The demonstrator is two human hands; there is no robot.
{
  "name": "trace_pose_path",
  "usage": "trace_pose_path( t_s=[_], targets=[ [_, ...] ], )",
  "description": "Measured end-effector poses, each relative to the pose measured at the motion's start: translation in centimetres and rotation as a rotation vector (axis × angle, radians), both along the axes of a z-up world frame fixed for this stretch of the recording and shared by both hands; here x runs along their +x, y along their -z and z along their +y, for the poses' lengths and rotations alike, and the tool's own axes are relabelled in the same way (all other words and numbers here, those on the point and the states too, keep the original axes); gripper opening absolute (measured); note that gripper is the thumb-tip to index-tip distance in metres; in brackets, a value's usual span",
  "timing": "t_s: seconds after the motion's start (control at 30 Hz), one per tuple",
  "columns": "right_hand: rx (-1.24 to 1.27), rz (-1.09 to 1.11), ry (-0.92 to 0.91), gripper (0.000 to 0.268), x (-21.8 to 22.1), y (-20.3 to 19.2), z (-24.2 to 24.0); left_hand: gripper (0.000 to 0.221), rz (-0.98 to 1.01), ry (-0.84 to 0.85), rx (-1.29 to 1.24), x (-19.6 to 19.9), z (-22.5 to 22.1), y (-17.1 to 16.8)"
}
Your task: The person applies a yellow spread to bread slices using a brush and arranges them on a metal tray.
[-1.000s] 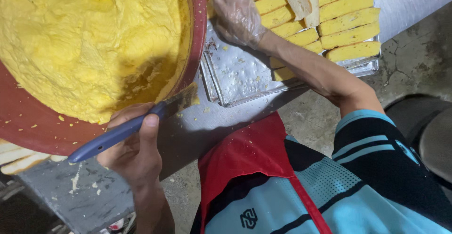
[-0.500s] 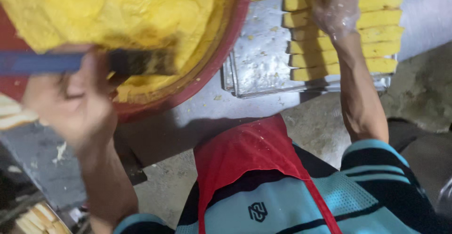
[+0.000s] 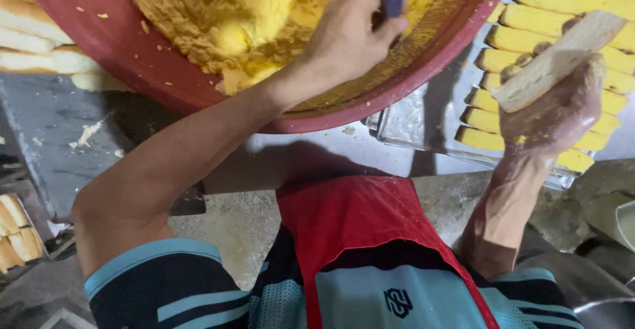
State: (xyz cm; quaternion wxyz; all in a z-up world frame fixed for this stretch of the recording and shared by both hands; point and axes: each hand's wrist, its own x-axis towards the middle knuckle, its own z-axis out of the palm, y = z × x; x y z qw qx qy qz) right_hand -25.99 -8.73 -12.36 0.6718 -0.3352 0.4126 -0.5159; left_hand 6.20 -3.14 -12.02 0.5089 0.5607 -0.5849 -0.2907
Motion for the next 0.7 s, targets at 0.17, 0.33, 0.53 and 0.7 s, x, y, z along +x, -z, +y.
trace_pose_path(
  t_s=[0.17,0.33,0.53,0.7],
  targets=[
    [0.166,-0.214,0.115,0.065,2.3,-3.6,0.9,0.015,0.672,0.034,0.365,4.6,0.3,-4.8],
    [0.006,-0.253,-0.185,0.048,4.2,-5.4,2.2,0.014,0.495,0.158,0.123,1.5,1.4,-12.4],
    [0.161,-0.361,-0.081,0.051,5.9,-5.3,0.8,0.016,-0.351,0.234,-0.455,-7.1,0.5,-12.9],
    [-0.053,-0.179,-0.263,0.061,5.1,-4.0,1.0,0.011,-0.171,0.456,-0.200,-5.4,0.5,-14.1]
  ],
)
